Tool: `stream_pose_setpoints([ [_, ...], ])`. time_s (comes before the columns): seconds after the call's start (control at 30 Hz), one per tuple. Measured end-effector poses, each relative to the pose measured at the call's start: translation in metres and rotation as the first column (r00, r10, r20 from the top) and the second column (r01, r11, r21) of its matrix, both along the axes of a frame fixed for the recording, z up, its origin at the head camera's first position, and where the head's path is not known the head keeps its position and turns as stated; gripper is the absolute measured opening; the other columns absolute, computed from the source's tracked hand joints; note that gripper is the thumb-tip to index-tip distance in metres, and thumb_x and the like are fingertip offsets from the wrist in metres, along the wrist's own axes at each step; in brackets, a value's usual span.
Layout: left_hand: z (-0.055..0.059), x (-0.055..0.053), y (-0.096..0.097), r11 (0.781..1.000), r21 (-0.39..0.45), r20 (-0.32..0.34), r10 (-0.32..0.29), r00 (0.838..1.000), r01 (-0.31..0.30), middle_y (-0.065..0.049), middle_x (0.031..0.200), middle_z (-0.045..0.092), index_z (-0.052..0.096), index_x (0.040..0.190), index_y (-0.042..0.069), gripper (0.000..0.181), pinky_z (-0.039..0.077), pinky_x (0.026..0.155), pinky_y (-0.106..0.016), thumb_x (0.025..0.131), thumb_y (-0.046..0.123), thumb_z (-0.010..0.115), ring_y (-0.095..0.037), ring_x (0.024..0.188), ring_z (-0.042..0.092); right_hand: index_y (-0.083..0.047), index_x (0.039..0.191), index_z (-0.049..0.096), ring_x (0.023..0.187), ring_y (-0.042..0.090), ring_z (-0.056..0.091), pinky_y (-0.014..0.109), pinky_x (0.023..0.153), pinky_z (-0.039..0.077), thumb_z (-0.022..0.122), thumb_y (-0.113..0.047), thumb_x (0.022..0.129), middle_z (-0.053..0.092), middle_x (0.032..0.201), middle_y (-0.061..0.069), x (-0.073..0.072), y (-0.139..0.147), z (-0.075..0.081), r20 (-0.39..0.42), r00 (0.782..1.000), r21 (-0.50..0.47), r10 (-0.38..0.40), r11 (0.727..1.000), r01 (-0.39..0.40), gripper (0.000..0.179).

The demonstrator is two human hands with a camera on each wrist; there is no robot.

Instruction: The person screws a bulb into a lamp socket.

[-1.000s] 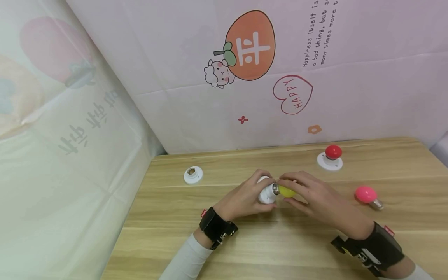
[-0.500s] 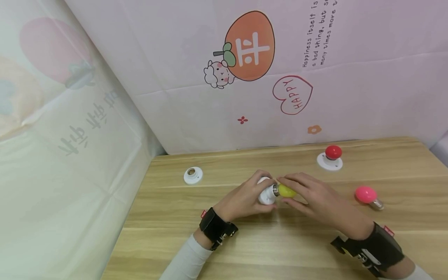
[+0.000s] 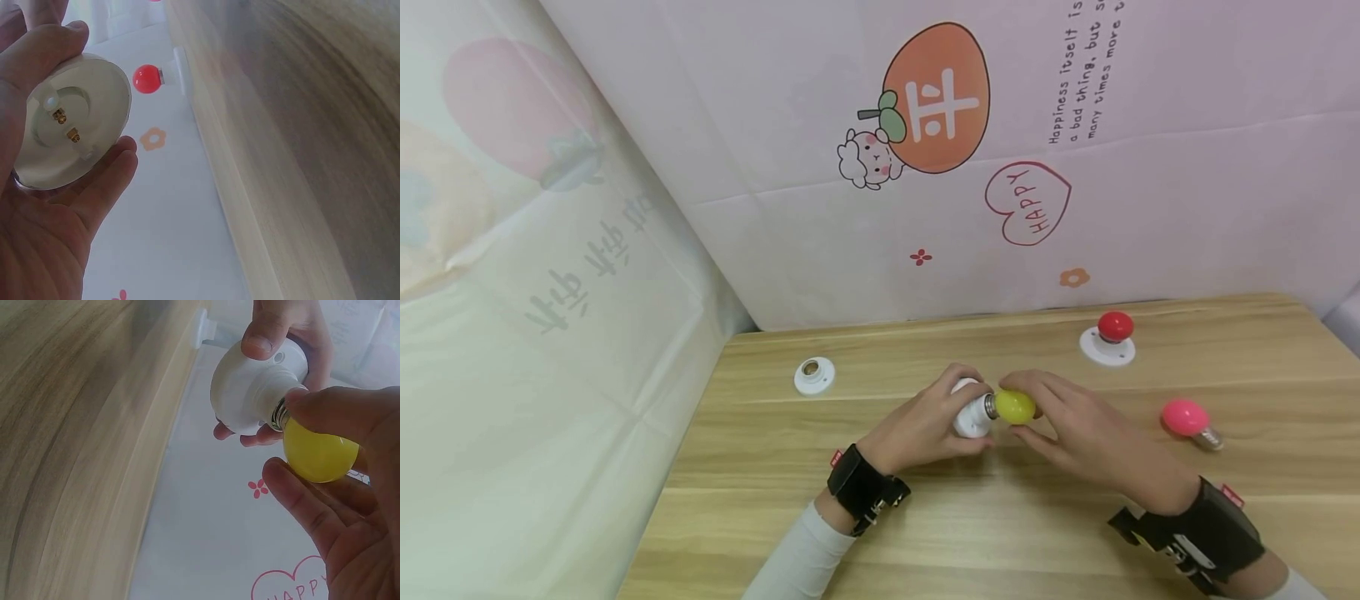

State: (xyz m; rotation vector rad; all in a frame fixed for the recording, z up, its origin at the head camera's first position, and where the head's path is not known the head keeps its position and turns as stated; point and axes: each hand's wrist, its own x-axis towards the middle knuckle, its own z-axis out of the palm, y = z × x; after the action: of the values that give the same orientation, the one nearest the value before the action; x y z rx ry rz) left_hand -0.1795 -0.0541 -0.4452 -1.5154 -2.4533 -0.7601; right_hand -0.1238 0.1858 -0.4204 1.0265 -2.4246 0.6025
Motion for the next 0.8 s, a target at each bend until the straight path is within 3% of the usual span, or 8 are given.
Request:
stream_pose_setpoints([
  [0.23,0.001,0.0005,0.0005,1.0,0.005,-0.005,-0.006,1.0,0.006,-0.001,0.126,0.041,0.053,0.125,0.014,0.052,0.046,0.081,-0.011,0.083,0.038,0.072,-0.004,0.098,0.049,-0.008,0.127,0.055,0.094,0.006,0.059,0.024,0.075,0.056,0.065,-0.043,0.09,0.06,0.119,0.0,0.0,-0.0008,0.0006,-0.021,1.0,-0.016,0.004,1.0,-0.005,0.052],
  [0.6,0.0021,0.0013,0.0003,1.0,-0.009,-0.008,-0.004,1.0,0.004,-0.001,0.125,0.041,0.053,0.126,0.014,0.052,0.045,0.081,-0.011,0.084,0.039,0.07,-0.003,0.099,0.048,-0.008,0.127,0.056,0.087,0.005,0.059,0.022,0.068,0.056,0.075,-0.039,0.08,0.062,0.115,0.0,0.0008,-0.0016,0.0006,-0.045,0.999,-0.01,-0.027,1.0,0.027,0.059],
  [0.8,0.0022,0.0007,0.0001,1.0,-0.012,-0.014,-0.005,1.0,0.005,-0.001,0.126,0.04,0.052,0.126,0.014,0.052,0.046,0.081,-0.011,0.084,0.04,0.07,-0.004,0.099,0.049,-0.008,0.126,0.057,0.092,0.008,0.06,0.027,0.071,0.057,0.079,-0.038,0.076,0.065,0.111,0.002,0.0007,-0.0017,0.0005,-0.053,0.997,-0.009,-0.061,0.998,0.06,0.063],
])
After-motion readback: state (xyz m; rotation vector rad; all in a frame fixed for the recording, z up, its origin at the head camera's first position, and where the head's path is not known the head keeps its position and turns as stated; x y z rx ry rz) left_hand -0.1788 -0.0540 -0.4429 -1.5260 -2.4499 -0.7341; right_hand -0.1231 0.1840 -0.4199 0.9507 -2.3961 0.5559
